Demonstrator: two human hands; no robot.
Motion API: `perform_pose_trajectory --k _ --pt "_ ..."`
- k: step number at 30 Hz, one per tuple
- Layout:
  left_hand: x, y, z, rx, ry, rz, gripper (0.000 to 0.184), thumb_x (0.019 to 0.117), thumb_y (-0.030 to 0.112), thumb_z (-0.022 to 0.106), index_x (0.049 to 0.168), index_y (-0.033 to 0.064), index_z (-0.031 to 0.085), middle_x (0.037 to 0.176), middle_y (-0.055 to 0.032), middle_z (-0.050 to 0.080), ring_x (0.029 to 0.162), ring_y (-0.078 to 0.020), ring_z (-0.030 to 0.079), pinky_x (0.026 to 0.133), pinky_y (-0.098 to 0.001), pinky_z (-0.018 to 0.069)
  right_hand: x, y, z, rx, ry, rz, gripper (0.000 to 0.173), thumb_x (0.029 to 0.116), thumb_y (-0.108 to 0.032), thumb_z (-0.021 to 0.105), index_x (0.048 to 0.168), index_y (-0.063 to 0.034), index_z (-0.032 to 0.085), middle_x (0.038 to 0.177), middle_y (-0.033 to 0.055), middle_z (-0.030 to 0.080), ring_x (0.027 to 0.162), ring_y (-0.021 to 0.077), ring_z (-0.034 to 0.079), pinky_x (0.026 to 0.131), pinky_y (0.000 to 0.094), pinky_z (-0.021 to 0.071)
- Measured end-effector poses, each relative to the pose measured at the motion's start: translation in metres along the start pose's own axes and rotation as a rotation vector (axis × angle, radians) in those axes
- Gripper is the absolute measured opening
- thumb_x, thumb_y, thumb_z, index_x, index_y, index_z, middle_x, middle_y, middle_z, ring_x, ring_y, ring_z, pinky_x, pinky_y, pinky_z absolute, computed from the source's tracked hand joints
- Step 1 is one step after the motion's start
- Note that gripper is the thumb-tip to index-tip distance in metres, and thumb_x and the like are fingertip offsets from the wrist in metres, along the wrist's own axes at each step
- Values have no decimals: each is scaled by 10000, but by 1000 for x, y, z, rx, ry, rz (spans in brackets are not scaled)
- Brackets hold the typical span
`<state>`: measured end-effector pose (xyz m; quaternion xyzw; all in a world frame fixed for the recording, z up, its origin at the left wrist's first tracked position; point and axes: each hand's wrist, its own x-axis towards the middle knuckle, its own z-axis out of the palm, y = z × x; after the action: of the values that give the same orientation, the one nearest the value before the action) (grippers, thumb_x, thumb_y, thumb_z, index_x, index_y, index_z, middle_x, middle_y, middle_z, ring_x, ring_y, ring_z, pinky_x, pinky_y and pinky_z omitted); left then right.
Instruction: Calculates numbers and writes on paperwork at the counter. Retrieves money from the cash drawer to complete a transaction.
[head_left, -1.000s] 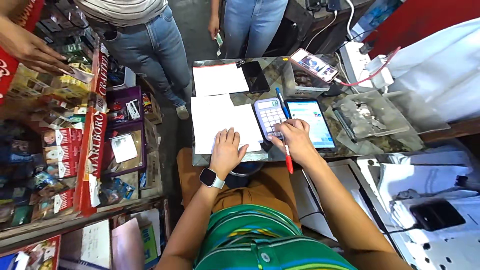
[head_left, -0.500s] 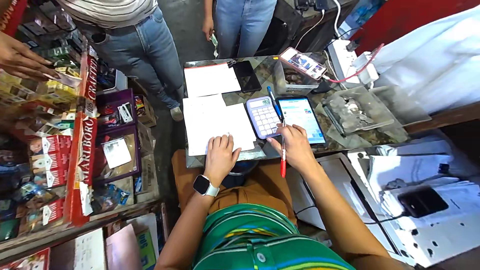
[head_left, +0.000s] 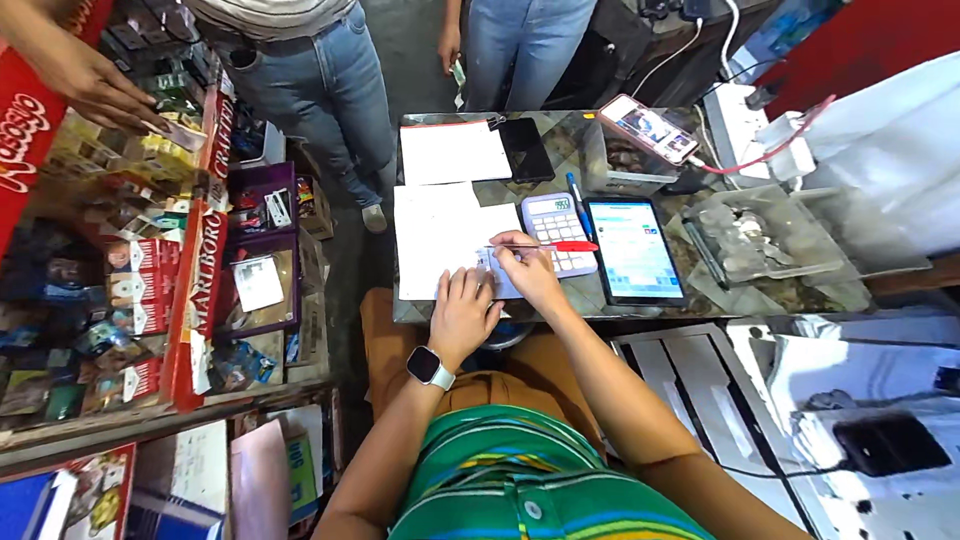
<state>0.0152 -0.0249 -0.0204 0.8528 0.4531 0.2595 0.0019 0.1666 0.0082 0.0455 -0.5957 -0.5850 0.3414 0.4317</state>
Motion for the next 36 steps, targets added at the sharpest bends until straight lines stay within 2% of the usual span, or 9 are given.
perform_pose_trajectory --k 2,5,8,14,17,20,27,32,36 --pt "1 0 0 6 1 2 451 1024 399 495 1291 99 701 1304 -190 671 1254 -395 617 1097 -611 408 -3 0 -1 12 18 1 212 977 -120 541 1087 -34 701 861 37 661 692 54 574 641 250 486" --pt "0 0 -1 4 12 4 435 1010 382 508 1261 94 718 1280 -198 682 1223 -399 637 1083 -608 420 -15 6 -3 -74 22 -207 250 975 -106 538 1118 15 705 989 102 700 879 96 662 821 267 553" --pt "-3 0 0 16 58 27 416 1015 380 508 1233 106 733 1175 -177 713 1121 -362 678 1021 -562 469 -15 16 -24 -412 22 -456 264 1008 -97 534 1166 14 714 1030 167 726 992 300 694 909 452 552" --pt "-15 7 -12 -9 86 59 456 1022 412 506 1187 52 732 1024 -141 723 944 -310 693 913 -474 519 21 49 -96 -683 68 -177 392 1036 -298 574 1244 31 626 1292 261 618 1278 474 538 1056 636 420" --pt "-6 9 -25 -55 146 31 456 1017 399 519 1174 28 733 1052 -159 723 983 -323 697 917 -461 536 24 54 -99 -725 53 -252 368 1022 -327 594 1138 12 676 1174 230 678 1244 486 550 1016 666 398" --pt "19 2 -43 -88 153 -36 375 1005 301 561 1147 7 745 1086 -180 726 1025 -354 698 927 -481 546 23 49 -98 -742 68 -235 376 1022 -324 586 1161 16 667 1199 248 661 1247 495 539 1023 660 391" --pt "95 -49 -31 -206 -230 -89 297 1027 59 516 1266 -44 659 1367 -216 613 1326 -371 556 1121 -518 443 24 47 -97 -750 53 -165 345 1025 -306 600 1151 5 677 1185 229 681 1242 489 549 1018 673 389" --pt "101 -50 -13 -182 -334 -60 385 1054 277 545 1355 59 644 1459 -196 550 1379 -390 486 1151 -575 365 8 46 -104 -683 160 -179 241 995 -61 545 1176 39 669 1126 249 690 1181 494 589 1018 666 407" --pt "80 -43 -23 -157 -364 -92 474 1056 366 526 1390 41 612 1503 -176 526 1391 -409 470 1151 -599 340 -20 34 -105 -558 228 -213 280 898 37 505 1111 100 676 1048 290 676 1033 478 642 916 586 504"
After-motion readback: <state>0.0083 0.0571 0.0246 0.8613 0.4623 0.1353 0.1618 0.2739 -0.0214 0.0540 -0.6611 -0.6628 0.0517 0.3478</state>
